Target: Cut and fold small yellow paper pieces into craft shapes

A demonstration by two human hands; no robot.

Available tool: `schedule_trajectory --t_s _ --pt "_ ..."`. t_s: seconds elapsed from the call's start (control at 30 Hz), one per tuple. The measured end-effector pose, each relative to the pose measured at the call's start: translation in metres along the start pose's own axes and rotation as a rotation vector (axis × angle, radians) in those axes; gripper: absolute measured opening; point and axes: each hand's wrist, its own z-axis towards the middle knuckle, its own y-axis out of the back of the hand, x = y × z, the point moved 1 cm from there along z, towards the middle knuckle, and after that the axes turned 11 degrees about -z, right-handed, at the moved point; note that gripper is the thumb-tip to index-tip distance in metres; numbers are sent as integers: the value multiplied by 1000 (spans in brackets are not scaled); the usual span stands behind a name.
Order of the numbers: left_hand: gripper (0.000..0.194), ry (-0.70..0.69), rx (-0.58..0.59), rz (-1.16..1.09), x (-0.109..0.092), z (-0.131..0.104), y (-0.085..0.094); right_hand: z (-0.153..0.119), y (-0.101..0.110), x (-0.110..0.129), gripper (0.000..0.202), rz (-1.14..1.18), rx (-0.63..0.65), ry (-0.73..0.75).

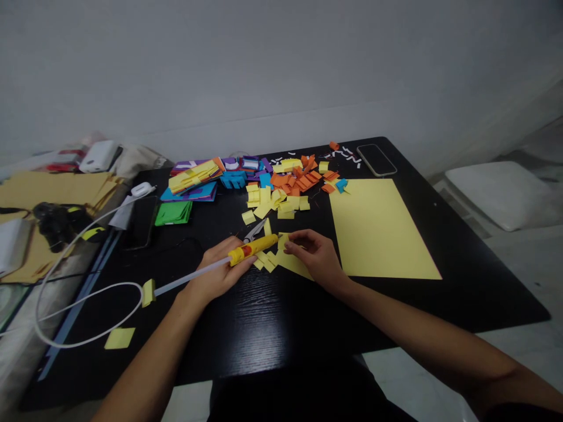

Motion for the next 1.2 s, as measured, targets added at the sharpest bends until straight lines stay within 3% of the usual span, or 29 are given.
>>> schedule_trajectory --t_s 0.2,0.83,0.97,1.07,1.2 --pt "22 -74 51 9 -3 -1 0 3 2 -1 37 53 -26 -37" --pt "29 -81 59 63 1 0 -2 6 4 1 37 50 -93 -75" --pt "20 -105 25 1 1 -1 -1 5 4 3 37 39 -99 -71" --pt "12 -63 -20 -17 4 -2 3 6 4 3 36 46 -106 -70" --pt "22 138 -121 182 15 -2 16 5 3 4 34 76 -73 -72"
